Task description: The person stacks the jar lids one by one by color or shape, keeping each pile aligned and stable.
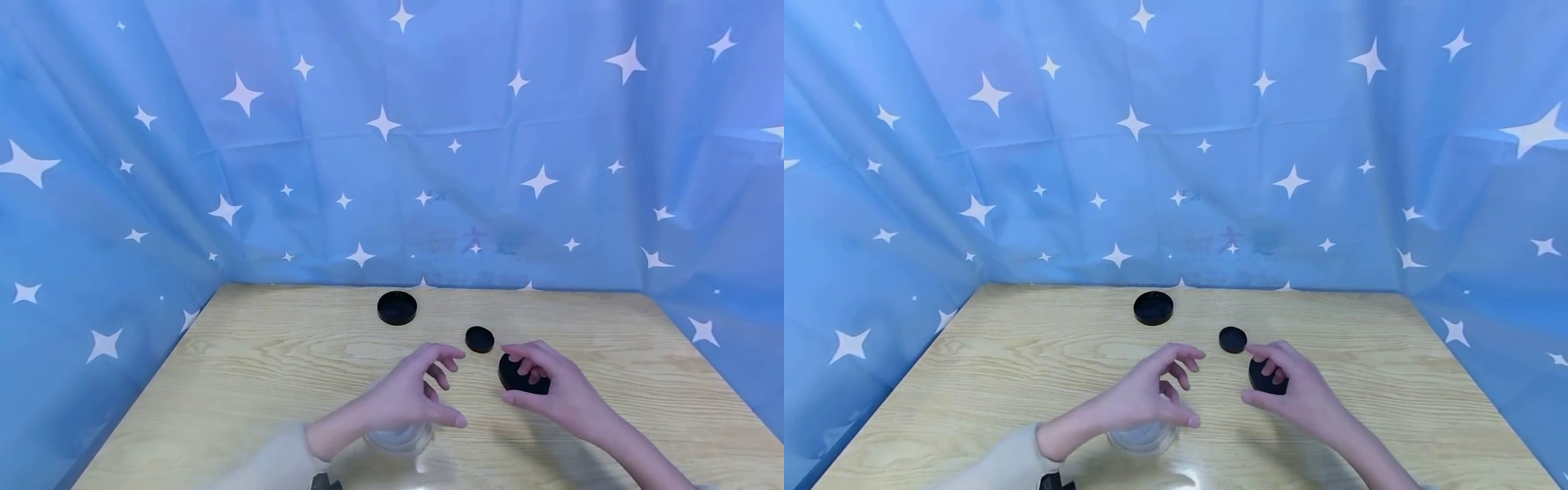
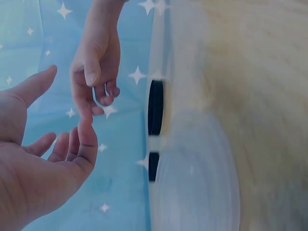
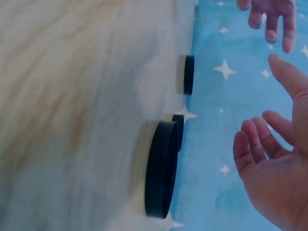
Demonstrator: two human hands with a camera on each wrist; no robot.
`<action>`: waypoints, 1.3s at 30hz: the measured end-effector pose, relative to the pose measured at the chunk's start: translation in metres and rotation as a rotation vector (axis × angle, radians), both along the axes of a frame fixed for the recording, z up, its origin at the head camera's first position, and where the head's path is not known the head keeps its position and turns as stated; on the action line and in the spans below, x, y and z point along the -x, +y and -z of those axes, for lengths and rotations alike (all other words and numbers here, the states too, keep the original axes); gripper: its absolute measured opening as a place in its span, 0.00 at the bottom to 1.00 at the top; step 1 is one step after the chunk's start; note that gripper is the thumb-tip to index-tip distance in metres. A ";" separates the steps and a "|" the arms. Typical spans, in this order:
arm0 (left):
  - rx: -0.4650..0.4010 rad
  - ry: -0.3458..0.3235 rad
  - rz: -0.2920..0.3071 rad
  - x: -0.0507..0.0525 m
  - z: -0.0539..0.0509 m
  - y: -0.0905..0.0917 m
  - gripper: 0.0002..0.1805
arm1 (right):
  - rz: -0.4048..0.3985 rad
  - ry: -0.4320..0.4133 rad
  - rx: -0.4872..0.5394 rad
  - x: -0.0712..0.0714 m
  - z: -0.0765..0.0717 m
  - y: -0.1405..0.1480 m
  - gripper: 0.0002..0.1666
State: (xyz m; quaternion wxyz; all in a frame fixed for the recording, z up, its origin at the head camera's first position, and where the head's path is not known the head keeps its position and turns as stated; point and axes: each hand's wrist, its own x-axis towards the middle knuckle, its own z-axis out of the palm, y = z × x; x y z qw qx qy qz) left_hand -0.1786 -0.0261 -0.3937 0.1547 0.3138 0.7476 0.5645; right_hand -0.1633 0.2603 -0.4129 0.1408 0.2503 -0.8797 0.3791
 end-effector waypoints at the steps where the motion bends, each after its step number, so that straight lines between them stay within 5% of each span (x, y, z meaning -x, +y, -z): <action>1: -0.010 -0.010 0.002 -0.002 0.001 0.004 0.41 | 0.005 -0.011 0.000 -0.001 0.001 0.002 0.35; 9: -0.069 -0.121 -0.001 -0.015 0.005 0.038 0.45 | 0.047 0.030 -0.005 -0.003 0.007 0.022 0.37; 24: -0.092 -0.118 -0.057 -0.014 0.018 0.076 0.42 | 0.101 -0.075 0.060 0.000 0.018 0.065 0.39; 39: -0.105 -0.191 -0.247 -0.005 0.039 0.104 0.42 | 0.140 -0.296 0.046 0.003 0.027 0.092 0.47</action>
